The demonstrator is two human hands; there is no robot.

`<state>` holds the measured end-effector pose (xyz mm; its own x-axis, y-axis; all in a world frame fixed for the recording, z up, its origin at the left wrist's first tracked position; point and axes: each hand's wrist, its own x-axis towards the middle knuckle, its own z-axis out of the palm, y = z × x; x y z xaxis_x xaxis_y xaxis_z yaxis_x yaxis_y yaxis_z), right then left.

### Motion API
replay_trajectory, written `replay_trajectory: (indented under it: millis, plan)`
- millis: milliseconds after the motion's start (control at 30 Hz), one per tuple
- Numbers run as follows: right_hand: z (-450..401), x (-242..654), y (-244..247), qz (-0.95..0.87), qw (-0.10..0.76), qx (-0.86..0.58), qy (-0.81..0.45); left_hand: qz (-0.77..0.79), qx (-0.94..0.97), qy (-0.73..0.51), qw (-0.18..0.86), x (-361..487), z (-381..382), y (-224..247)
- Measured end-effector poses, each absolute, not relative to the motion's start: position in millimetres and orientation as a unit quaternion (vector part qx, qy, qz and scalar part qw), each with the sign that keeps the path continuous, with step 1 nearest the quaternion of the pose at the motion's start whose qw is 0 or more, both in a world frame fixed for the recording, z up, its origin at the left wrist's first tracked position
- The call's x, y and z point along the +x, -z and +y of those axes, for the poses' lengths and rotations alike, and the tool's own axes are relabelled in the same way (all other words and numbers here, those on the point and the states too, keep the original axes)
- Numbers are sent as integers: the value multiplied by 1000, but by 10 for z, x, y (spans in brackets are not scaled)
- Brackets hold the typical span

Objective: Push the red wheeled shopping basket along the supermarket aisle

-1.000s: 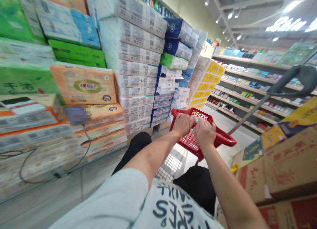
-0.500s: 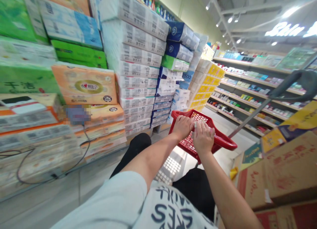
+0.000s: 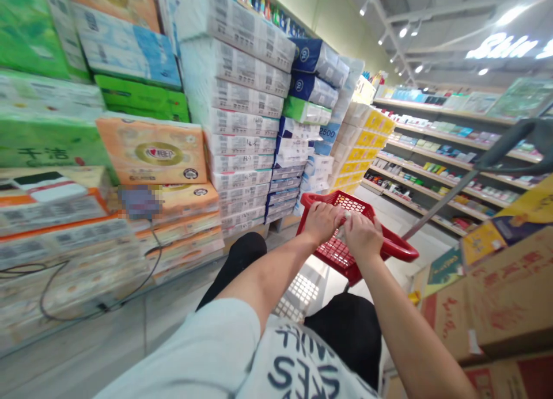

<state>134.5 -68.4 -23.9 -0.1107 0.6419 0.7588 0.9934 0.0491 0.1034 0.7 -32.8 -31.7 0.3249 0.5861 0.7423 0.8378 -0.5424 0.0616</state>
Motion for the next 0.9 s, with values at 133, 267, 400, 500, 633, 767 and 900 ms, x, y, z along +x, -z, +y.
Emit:
replay_trajectory:
  millis: [133, 267, 400, 500, 633, 767, 900]
  plan:
    - [-563, 1390, -204, -627, 209, -714, 232, -453, -795, 369, 162, 8, -332, 310]
    - [-476, 1540, -477, -554, 309, -722, 277, -443, -803, 363, 167, -14, -329, 320]
    - [-565, 1573, -218, -625, 341, -612, 345, -446, -799, 367, 170, -19, -296, 336]
    - [-735, 1475, 146, -693, 288, -564, 345, -458, -795, 359, 170, -11, -270, 338]
    - [-899, 1430, 366, -712, 274, -558, 325, -455, -798, 353, 174, -13, -267, 332]
    - [-833, 1525, 183, -760, 254, -537, 265, -461, -794, 359, 169, -9, -271, 320]
    - [-694, 1521, 86, -718, 266, -599, 236, -463, -796, 355, 161, 8, -256, 309]
